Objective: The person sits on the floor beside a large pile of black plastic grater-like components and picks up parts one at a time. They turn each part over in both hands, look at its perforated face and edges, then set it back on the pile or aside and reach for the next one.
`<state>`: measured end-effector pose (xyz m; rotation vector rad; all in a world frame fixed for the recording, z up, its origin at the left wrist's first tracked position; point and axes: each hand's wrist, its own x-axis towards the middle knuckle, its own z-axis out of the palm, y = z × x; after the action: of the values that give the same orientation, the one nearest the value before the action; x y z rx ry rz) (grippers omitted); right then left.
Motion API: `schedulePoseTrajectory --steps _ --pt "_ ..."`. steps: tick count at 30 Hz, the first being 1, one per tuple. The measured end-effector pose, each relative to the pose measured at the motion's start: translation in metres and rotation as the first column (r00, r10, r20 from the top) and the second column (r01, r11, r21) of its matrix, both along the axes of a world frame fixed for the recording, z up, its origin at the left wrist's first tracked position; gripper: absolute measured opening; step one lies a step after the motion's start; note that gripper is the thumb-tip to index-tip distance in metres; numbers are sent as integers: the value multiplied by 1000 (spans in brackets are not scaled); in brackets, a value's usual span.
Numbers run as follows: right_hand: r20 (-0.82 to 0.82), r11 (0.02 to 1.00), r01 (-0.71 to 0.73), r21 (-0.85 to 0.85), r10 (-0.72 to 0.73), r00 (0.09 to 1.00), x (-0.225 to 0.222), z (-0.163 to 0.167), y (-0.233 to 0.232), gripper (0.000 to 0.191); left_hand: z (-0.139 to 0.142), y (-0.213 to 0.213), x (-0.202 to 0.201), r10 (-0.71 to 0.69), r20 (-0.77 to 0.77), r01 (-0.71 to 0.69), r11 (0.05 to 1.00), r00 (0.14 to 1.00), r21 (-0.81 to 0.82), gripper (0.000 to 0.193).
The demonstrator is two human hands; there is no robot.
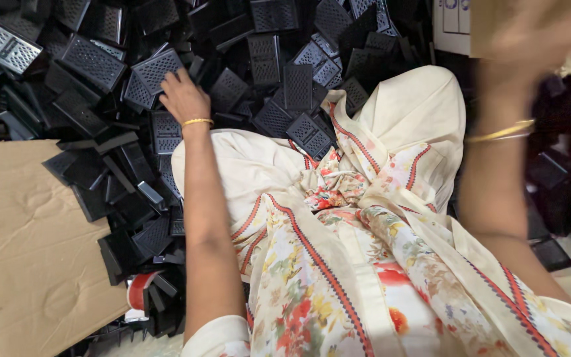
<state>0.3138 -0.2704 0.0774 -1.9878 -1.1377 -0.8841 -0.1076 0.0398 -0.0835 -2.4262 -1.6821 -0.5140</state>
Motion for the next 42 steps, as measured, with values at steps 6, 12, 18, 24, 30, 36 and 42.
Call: schedulePoseTrajectory --steps 6,12,18,24,30,36,42 --pt "-431 669 -579 -465 400 809 -140 -130 102 59 -8 -4 10 -202 -212 224 971 956 84 43" --pt "-523 517 -456 -724 18 852 -177 -198 126 92 -14 -6 12 -183 -167 176 983 969 -53 38" --pt "-459 586 -345 -733 -53 887 -158 -203 126 79 -10 -18 18 -346 -111 341 938 932 -59 44" --pt "-503 810 -489 -324 291 814 -133 -167 88 63 -21 -10 14 -181 -69 167 971 981 -168 26" --pt "-644 835 -548 -44 396 655 -131 -129 59 71 -14 -16 14 -288 22 288 945 957 -154 44" --pt "-820 736 -555 388 550 156 -145 -112 48 91 -10 -28 25 -423 -69 372 855 904 -362 97" --pt "-767 619 -473 628 597 -237 -147 -88 33 82 -2 -23 28 -351 96 364 899 931 -244 96"
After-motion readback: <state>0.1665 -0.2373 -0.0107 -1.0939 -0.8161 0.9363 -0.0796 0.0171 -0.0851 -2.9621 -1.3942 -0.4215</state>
